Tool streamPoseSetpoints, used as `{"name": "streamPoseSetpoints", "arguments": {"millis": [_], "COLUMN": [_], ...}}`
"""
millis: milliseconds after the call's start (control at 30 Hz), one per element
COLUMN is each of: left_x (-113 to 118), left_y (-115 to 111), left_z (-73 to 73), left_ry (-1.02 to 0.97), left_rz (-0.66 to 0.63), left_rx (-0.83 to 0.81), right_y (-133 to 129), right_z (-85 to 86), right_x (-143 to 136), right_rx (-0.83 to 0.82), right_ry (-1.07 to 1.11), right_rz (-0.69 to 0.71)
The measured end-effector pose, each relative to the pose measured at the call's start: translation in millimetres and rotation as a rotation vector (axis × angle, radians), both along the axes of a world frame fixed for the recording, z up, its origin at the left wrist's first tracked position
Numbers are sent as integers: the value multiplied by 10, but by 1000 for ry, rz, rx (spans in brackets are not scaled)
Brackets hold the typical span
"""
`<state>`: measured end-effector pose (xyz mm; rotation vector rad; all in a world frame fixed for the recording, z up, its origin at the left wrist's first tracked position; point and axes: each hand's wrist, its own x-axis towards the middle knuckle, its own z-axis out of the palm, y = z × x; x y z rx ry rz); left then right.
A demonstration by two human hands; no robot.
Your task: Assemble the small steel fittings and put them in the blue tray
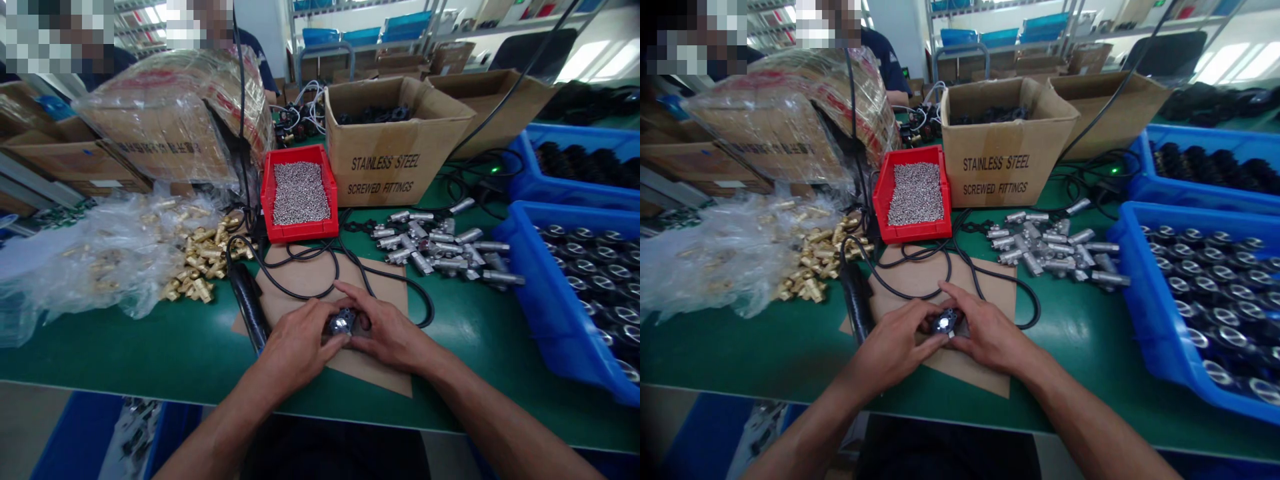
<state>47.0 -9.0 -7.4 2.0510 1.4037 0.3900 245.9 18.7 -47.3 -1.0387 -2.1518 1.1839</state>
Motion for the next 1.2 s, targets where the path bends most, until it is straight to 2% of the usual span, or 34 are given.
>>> {"name": "streamPoseSetpoints", "arguments": {"millis": [133,300,467,533,600,700,833,900,967,1033,1100,1200], "left_x": [10,3,-4,-10,-17,-25,-13,0,13,21,24,31], "left_y": [5,-10,-6,-1,2,1,-7,-11,-13,-14,-15,-20], "left_z": [0,-18,-33,-30,-27,-33,-43,-39,-30,-23,-19,-17], "left_ry": [-64,-63,-59,-60,-64,-81,-100,-108,-111,-110,-112,-114], "left_rz": [-52,-2,-11,5,26,45,70,75,79,95,109,116], "left_rx": [-1,3,2,-13,-33,-49,-47,-58,-63,-61,-59,-65], "right_y": [-4,2,-10,12,98,397,1032,1368,1664,1895,2046,2137], "right_z": [10,26,-7,32,151,451,781,831,824,795,778,798], "right_x": [4,-13,-20,24,74,42,-372,-664,-924,-1107,-1201,-1212], "right_rx": [3,-20,-26,-36,-37,107,526,625,626,609,603,600], "right_ry": [-14,3,23,-6,-62,-149,-379,-583,-728,-784,-796,-799], "right_rz": [-15,-14,-6,27,84,109,-15,-45,-62,-72,-76,-84]}}
